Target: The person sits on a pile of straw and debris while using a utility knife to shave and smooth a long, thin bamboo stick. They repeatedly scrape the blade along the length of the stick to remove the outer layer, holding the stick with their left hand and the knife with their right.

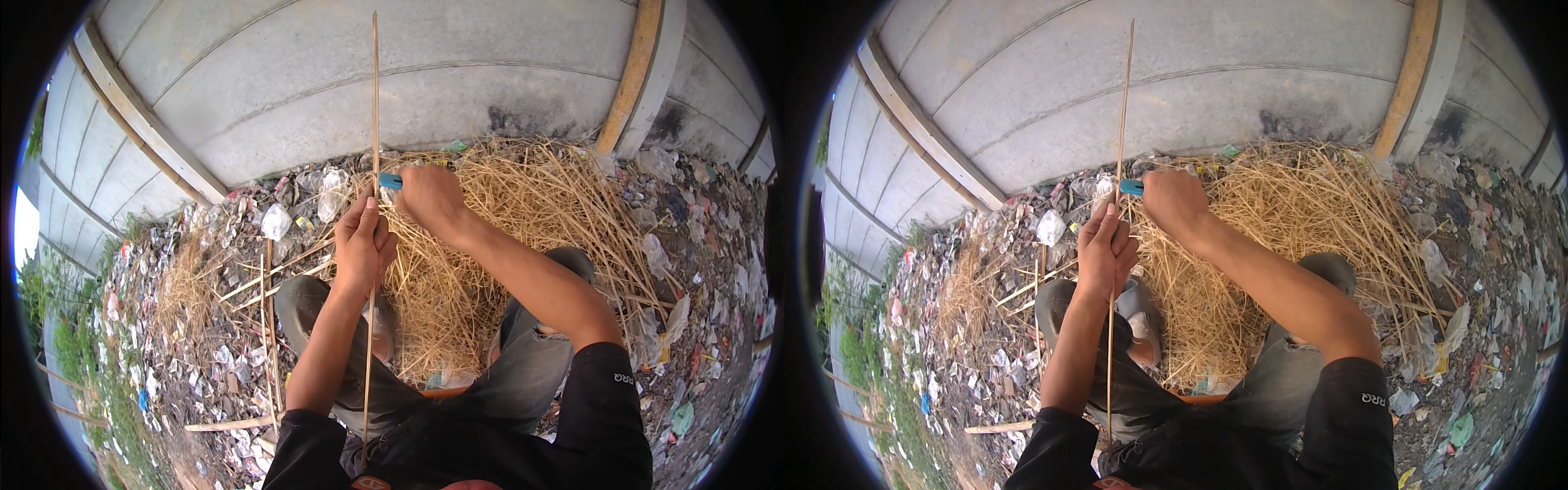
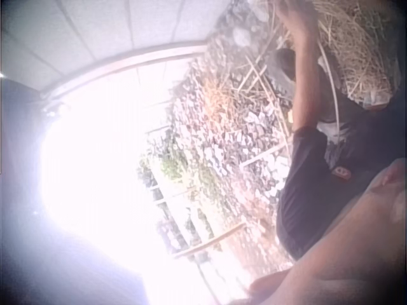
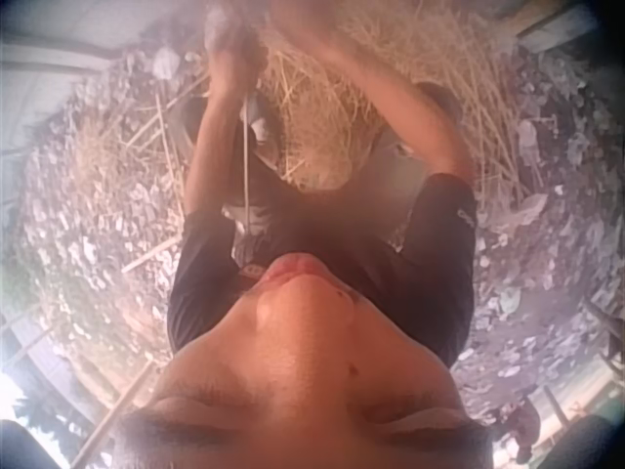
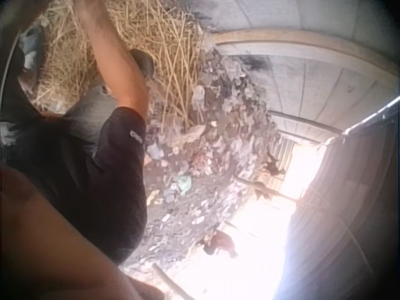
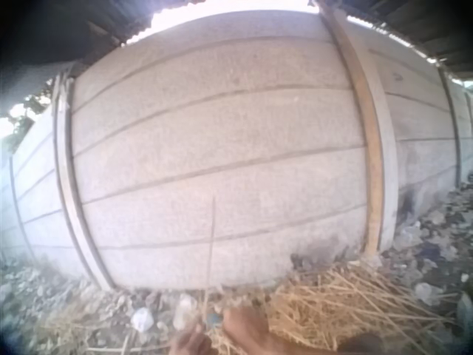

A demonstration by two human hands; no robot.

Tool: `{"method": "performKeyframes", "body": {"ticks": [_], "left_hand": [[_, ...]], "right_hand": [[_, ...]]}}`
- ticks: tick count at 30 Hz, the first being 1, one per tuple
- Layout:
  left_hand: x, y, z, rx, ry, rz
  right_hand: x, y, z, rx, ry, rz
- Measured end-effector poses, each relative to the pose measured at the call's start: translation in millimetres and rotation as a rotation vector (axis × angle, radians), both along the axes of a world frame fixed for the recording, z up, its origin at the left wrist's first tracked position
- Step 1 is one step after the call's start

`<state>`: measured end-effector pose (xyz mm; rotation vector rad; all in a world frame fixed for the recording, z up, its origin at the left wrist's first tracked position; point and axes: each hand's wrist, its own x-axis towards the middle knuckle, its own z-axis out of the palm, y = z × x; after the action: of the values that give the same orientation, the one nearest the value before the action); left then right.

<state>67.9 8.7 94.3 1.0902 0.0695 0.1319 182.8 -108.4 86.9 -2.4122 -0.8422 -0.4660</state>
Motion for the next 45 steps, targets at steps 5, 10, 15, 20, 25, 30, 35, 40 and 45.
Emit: {"method": "performKeyframes", "body": {"ticks": [5, 10, 15, 20, 25, 30, 35, 40, 45], "left_hand": [[-29.0, -11.2, -17.0, 0.102, 0.054, -0.101], [-67.1, -19.3, -43.2, 0.217, 0.050, -0.221], [-132.3, -6.4, -60.3, 0.436, 0.136, -0.305], [-193.4, 25.7, -79.6, 0.541, 0.215, -0.382], [-188.8, 47.1, -60.7, 0.443, 0.266, -0.144], [-120.5, 45.3, -54.3, 0.490, 0.122, 0.066], [-64.8, 19.6, -36.8, 0.409, 0.032, 0.159], [-34.1, 5.9, -30.6, 0.383, -0.016, 0.121], [-27.3, 6.3, -33.1, 0.362, -0.060, 0.127]], "right_hand": [[51.8, -21.0, 12.6, 0.057, 0.166, -0.177], [89.2, -57.2, 16.0, 0.106, 0.201, -0.331], [125.2, -108.3, 17.5, 0.092, 0.215, -0.500], [161.3, -169.9, 6.2, 0.203, 0.269, -0.664], [142.1, -164.8, 14.8, 0.002, 0.359, -0.687], [104.7, -111.7, 12.0, -0.176, 0.245, -0.390], [17.1, -44.8, 18.4, -0.173, 0.287, -0.047], [-41.7, -20.8, -2.0, -0.177, 0.171, 0.176], [-41.9, -20.6, -4.8, -0.202, 0.238, 0.175]]}}
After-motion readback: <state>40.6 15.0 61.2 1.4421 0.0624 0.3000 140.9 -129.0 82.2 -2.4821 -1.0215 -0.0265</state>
